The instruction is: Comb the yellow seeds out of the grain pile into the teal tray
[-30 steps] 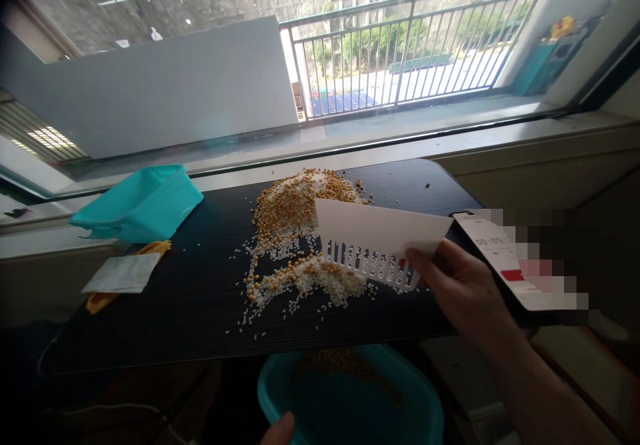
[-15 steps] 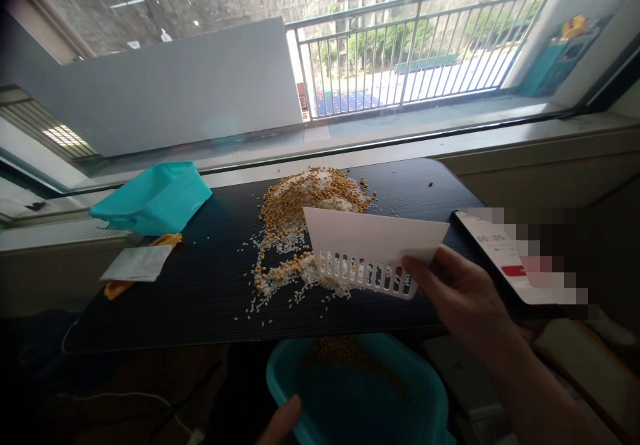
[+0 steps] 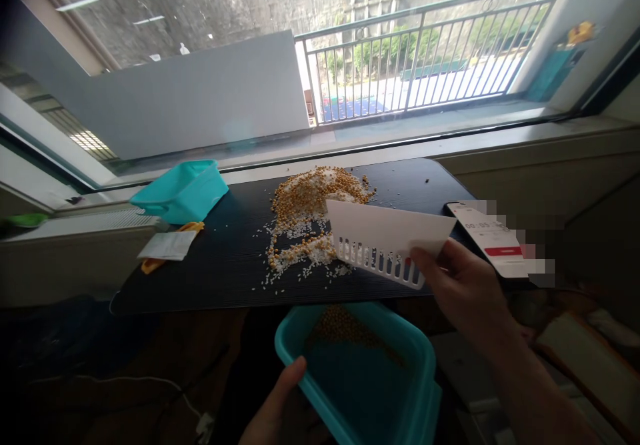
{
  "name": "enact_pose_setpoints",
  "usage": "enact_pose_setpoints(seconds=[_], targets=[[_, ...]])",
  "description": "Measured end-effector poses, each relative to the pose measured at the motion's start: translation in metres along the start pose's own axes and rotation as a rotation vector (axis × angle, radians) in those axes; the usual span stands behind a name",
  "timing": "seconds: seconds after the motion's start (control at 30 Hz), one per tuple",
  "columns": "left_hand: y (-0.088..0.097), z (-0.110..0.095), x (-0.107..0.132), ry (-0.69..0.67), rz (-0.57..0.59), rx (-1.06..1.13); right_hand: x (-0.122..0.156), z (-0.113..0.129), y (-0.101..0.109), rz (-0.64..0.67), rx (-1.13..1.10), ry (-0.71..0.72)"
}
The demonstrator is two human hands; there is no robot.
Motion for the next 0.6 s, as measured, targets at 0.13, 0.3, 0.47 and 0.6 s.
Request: enact_pose_setpoints(seconds=[0.13, 0.3, 0.47, 0.6], targets=[[-0.007, -0.003, 0.005, -0.025, 0.072, 0.026, 0.004, 0.0, 0.001, -0.021, 0.036, 0.061], [-0.009, -0.005, 0.011, -0.062, 0.091, -0.025, 0.004, -0.01, -0.017, 0.039, -0.116, 0.1], [-0.007, -0.009, 0.013, -0.081, 0.057, -0.038, 0.001, -0.011, -0.019, 0.078, -0.205, 0.093], [-0.004, -0.01, 0.012, -0.081, 0.053, -0.056, 0.009, -0.002, -0.015, 0.08, -0.233, 0.075]])
Point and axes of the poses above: each hand's wrist, its own x-axis away from the middle knuckle, its own y-axis out of the back of the hand, z = x × y, the point moved 7 cm from there along -x, towards the middle knuckle, and after that the axes turned 14 degrees about -z, right-handed, at the moved point
